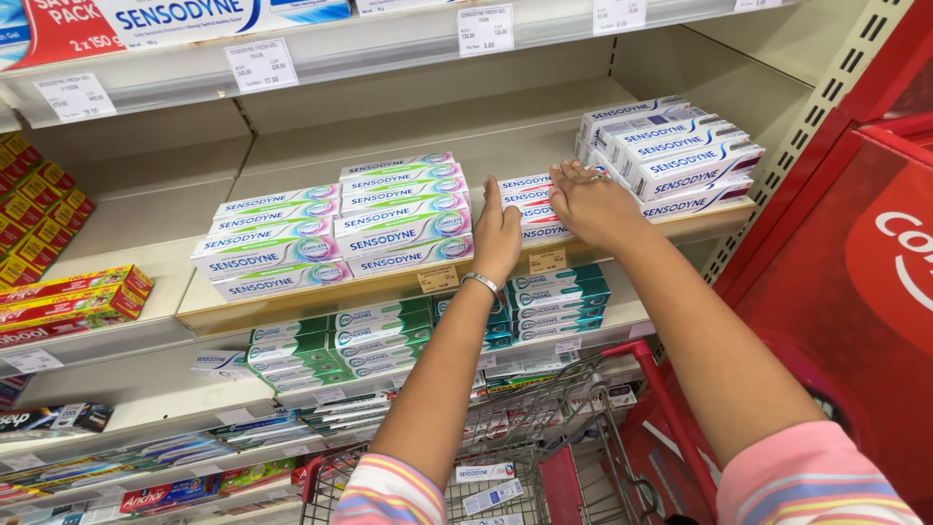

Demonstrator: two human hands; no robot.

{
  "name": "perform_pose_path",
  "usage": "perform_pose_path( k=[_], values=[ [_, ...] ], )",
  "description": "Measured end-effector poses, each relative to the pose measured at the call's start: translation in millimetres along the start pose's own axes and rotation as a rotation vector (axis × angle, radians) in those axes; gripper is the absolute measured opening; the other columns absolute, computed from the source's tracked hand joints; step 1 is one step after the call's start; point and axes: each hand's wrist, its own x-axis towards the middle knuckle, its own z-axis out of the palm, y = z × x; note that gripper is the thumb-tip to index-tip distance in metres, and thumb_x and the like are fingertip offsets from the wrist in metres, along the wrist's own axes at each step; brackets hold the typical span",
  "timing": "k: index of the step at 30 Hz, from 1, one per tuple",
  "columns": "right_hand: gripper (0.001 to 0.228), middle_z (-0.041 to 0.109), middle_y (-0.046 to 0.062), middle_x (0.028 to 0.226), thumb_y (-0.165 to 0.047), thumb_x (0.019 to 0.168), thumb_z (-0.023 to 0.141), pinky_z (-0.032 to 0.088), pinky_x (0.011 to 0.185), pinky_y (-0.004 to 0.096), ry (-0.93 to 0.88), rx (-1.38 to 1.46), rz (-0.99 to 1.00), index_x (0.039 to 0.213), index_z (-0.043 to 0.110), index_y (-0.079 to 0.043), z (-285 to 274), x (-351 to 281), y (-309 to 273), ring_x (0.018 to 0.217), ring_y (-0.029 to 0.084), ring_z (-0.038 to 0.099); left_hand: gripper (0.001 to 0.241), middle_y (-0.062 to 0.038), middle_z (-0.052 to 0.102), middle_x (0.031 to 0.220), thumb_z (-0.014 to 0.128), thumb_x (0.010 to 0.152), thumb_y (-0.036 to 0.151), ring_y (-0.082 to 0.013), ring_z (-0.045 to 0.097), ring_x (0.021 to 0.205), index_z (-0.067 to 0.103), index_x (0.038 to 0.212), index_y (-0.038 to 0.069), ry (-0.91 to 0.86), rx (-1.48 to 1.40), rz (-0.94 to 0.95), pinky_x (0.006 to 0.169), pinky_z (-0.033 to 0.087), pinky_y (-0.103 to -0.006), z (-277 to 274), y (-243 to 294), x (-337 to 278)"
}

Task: Selecting boxes of toothpaste from a store shelf and placing them into a shopping cart.

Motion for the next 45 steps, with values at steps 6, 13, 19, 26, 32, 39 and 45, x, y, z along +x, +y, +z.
perform_pose_path(
  k=[6, 13, 19, 26, 32, 39, 45],
  values=[
    [0.052, 0.056, 0.024, 0.145, -0.029, 0.105, 0.038, 0.039, 0.114, 0.046, 0.019, 0.011, -0.034, 0.141, 0.056, 0.004, 6, 0, 3, 0.139, 0.033, 0.05, 0.072, -0.029, 0.035, 0.159, 0.04, 0.096, 0.021, -0.038, 0.047, 0.141, 0.017, 0.159, -0.003, -0.047, 0.008, -0.112, 0.115, 0.039, -0.0367, -10, 28, -5],
    [0.046, 0.065, 0.024, 0.135, -0.025, 0.105, 0.042, 0.045, 0.11, 0.043, 0.161, 0.016, -0.058, 0.133, 0.065, 0.004, 0, -8, -12, 0.128, 0.032, 0.061, 0.069, -0.031, 0.03, 0.161, 0.042, 0.098, 0.02, -0.04, 0.035, 0.148, 0.019, 0.158, -0.007, -0.025, 0.049, -0.003, 0.121, 0.03, -0.0378, 2, -3, 1],
    [0.041, 0.07, 0.019, 0.128, -0.021, 0.103, 0.044, 0.049, 0.105, 0.042, 0.288, -0.002, -0.033, 0.125, 0.072, 0.0, 2, -10, -17, 0.122, 0.029, 0.066, 0.067, -0.033, 0.031, 0.16, 0.043, 0.098, 0.02, -0.0418, 0.032, 0.151, 0.026, 0.155, -0.011, 0.039, 0.155, 0.123, 0.123, 0.029, -0.04, 11, -14, 4],
    [0.038, 0.071, 0.018, 0.127, -0.019, 0.104, 0.045, 0.05, 0.106, 0.041, 0.339, 0.001, -0.058, 0.122, 0.074, 0.0, 4, -11, -15, 0.122, 0.029, 0.067, 0.061, -0.035, 0.034, 0.158, 0.043, 0.099, 0.019, -0.044, 0.033, 0.15, 0.035, 0.152, -0.01, 0.085, 0.157, 0.148, 0.122, 0.031, -0.0423, 13, -10, 2],
    [0.038, 0.072, 0.018, 0.127, -0.017, 0.104, 0.046, 0.05, 0.105, 0.041, 0.335, 0.035, -0.074, 0.123, 0.074, 0.0, -1, -16, -17, 0.12, 0.03, 0.067, 0.061, -0.036, 0.03, 0.159, 0.042, 0.099, 0.019, -0.0441, 0.033, 0.148, 0.036, 0.153, -0.007, 0.037, 0.164, 0.094, 0.121, 0.032, -0.0422, 5, 4, -7],
    [0.038, 0.068, 0.021, 0.135, -0.018, 0.11, 0.047, 0.044, 0.113, 0.044, 0.318, 0.016, -0.096, 0.132, 0.069, 0.003, -4, -19, -21, 0.125, 0.033, 0.063, 0.063, -0.036, 0.013, 0.169, 0.043, 0.107, 0.016, -0.0481, 0.011, 0.159, 0.018, 0.162, -0.006, 0.038, 0.162, 0.376, 0.131, 0.014, -0.0505, 3, 16, -53],
    [0.034, 0.057, 0.022, 0.151, -0.011, 0.111, 0.054, 0.032, 0.126, 0.053, 0.455, 0.328, -0.137, 0.14, 0.062, 0.003, -4, -109, -112, 0.147, 0.041, 0.048, 0.057, -0.025, 0.027, 0.17, 0.047, 0.109, 0.011, -0.0422, 0.023, 0.163, 0.026, 0.162, 0.0, 0.017, 0.074, 0.368, 0.136, 0.021, -0.0484, -26, 23, -201]
  ],
)
